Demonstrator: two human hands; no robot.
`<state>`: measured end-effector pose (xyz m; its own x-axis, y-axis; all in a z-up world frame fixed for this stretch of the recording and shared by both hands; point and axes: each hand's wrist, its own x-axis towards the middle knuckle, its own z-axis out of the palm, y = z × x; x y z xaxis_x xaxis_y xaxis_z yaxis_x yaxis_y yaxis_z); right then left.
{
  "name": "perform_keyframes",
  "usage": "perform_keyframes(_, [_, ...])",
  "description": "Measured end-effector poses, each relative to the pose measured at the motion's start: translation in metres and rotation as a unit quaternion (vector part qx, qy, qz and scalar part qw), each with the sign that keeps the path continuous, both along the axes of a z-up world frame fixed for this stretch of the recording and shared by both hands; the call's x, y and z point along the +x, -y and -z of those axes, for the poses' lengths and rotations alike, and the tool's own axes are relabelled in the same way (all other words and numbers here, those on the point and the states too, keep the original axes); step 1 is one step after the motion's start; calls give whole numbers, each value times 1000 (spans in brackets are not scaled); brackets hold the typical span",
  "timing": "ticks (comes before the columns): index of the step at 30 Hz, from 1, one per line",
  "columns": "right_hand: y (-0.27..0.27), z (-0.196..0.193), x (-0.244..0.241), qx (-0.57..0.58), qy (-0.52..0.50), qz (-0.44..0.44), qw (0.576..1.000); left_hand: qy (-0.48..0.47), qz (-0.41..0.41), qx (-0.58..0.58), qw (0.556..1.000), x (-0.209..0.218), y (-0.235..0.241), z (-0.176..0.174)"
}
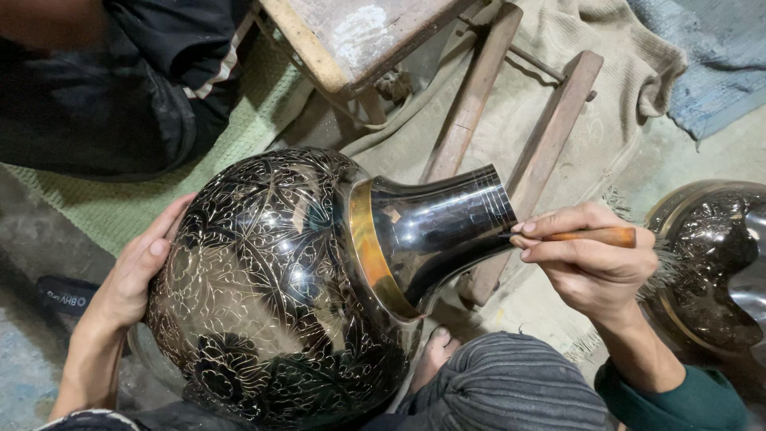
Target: The person holds a large dark metal vase with gold floral patterns and uses a small wooden-handled tool to engrave fine lines on the neck. The person rotates the vase slightly to continue the engraving around the circumference.
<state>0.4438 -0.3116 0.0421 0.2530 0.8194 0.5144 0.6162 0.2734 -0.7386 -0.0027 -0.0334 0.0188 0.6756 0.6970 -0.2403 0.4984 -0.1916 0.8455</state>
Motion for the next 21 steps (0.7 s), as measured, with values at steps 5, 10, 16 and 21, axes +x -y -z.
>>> perform_keyframes(5, [2, 1, 2, 9, 16, -22, 1000, 11, 6, -8, 1000, 4, 1, -3])
perform_keyframes(10, [6, 6, 3, 13, 9, -25, 1000, 7, 2, -16, 1000, 6, 4, -9])
perform_keyframes(16, [14, 15, 18, -23, -150, -28, 988, 53, -30, -88, 994, -7, 2, 3])
perform_keyframes(21, [21, 14, 35, -183, -196, -30, 963, 67, -94, -175, 978, -55, -13, 47])
